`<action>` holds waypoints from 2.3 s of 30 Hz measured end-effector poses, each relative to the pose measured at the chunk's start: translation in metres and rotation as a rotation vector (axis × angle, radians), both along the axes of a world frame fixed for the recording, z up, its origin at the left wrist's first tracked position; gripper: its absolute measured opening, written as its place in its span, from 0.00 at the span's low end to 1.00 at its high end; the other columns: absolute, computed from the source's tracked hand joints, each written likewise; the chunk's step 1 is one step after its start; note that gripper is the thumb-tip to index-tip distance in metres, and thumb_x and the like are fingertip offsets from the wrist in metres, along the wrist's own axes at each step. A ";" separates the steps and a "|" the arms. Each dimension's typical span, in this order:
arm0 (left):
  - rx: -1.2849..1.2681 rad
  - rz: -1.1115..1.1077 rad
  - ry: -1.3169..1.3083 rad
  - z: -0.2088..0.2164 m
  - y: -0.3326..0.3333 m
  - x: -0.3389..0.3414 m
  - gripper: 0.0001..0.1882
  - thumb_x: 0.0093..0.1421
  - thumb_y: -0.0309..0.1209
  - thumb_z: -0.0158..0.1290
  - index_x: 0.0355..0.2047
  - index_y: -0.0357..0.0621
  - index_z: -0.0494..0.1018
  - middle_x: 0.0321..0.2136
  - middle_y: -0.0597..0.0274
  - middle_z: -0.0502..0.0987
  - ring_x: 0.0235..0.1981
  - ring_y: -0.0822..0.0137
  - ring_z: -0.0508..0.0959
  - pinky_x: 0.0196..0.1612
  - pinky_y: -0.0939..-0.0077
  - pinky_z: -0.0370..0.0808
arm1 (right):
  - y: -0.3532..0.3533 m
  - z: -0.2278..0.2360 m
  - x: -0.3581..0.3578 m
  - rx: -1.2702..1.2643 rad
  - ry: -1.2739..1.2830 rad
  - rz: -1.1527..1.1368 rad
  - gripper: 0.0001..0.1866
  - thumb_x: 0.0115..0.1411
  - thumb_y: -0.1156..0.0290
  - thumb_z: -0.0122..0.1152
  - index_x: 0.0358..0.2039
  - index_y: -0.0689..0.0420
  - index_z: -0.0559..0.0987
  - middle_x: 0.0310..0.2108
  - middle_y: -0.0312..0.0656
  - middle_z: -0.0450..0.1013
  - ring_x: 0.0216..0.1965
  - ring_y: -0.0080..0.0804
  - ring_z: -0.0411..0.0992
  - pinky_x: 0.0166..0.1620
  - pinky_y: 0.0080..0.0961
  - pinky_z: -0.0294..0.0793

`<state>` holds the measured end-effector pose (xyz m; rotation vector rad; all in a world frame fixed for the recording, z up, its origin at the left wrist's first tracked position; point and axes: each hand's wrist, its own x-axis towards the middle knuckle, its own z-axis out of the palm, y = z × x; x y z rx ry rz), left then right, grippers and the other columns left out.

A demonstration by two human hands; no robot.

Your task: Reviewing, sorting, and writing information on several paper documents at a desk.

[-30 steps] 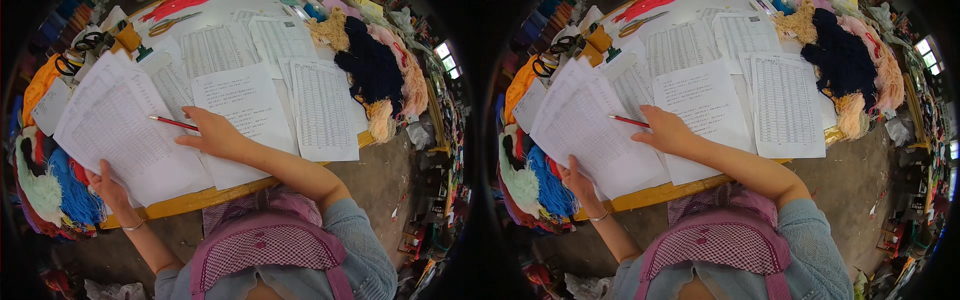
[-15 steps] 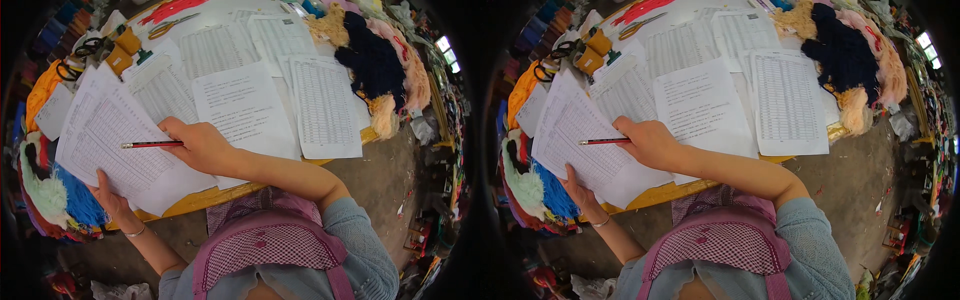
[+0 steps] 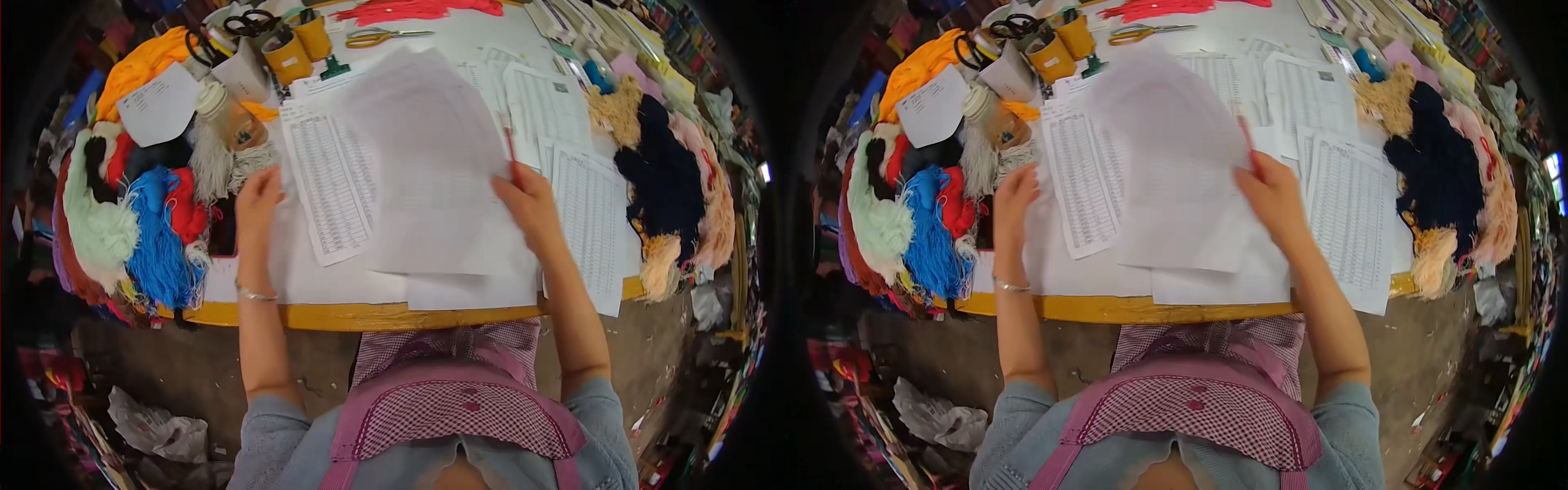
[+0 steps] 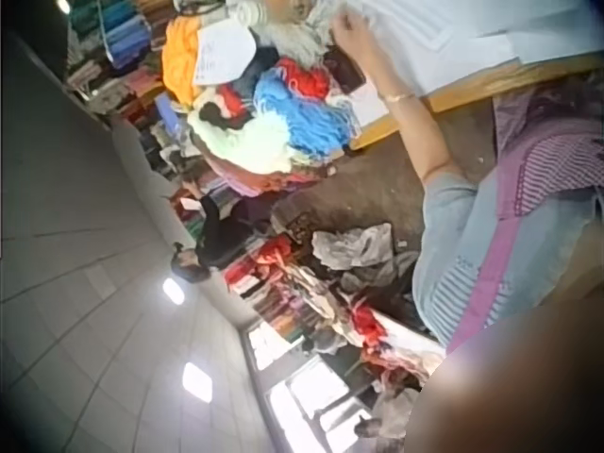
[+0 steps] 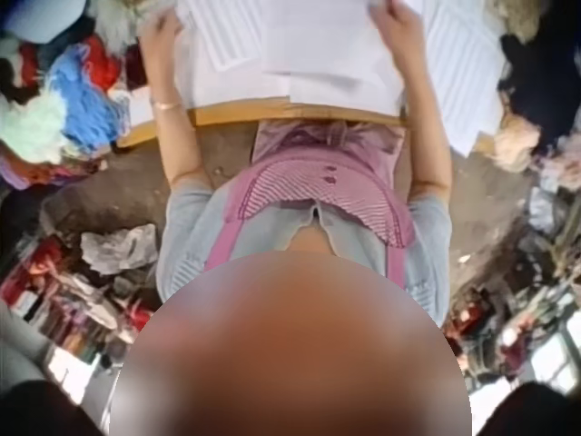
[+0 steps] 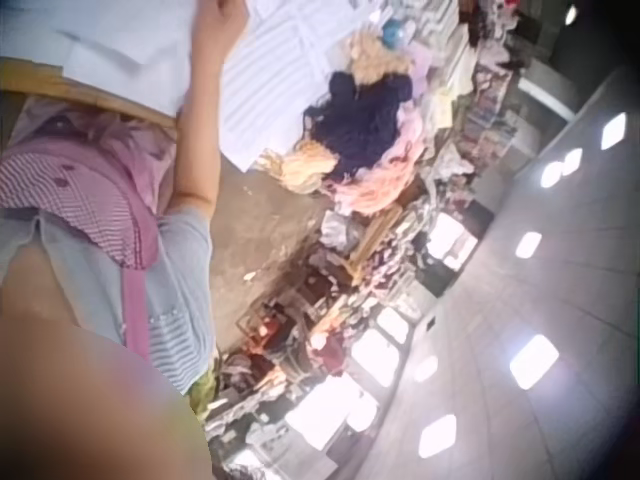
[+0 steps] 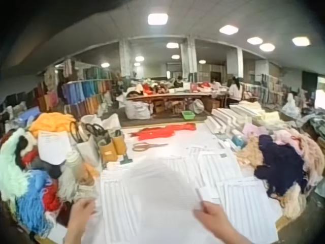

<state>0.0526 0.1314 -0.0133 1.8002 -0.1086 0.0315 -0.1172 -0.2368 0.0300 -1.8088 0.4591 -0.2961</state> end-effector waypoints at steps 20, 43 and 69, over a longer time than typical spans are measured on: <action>0.394 0.107 -0.091 -0.021 -0.021 0.021 0.12 0.53 0.32 0.63 0.34 0.36 0.78 0.24 0.63 0.80 0.26 0.70 0.78 0.32 0.74 0.74 | -0.039 -0.014 -0.042 0.532 -0.032 -0.042 0.15 0.64 0.73 0.59 0.50 0.64 0.76 0.41 0.41 0.78 0.37 0.22 0.76 0.41 0.19 0.76; -0.472 -0.133 0.168 -0.017 -0.011 0.018 0.08 0.61 0.35 0.54 0.35 0.45 0.75 0.28 0.72 0.77 0.30 0.78 0.74 0.32 0.81 0.70 | 0.050 -0.018 0.018 0.552 0.000 0.226 0.13 0.64 0.69 0.59 0.46 0.62 0.77 0.34 0.31 0.75 0.34 0.16 0.71 0.37 0.19 0.72; -0.343 -0.089 -0.176 0.054 0.084 -0.054 0.30 0.58 0.18 0.58 0.60 0.34 0.63 0.56 0.52 0.71 0.54 0.60 0.73 0.60 0.66 0.67 | 0.122 -0.015 0.035 0.094 -0.289 0.268 0.49 0.45 0.54 0.77 0.62 0.60 0.62 0.58 0.50 0.65 0.56 0.46 0.66 0.58 0.35 0.66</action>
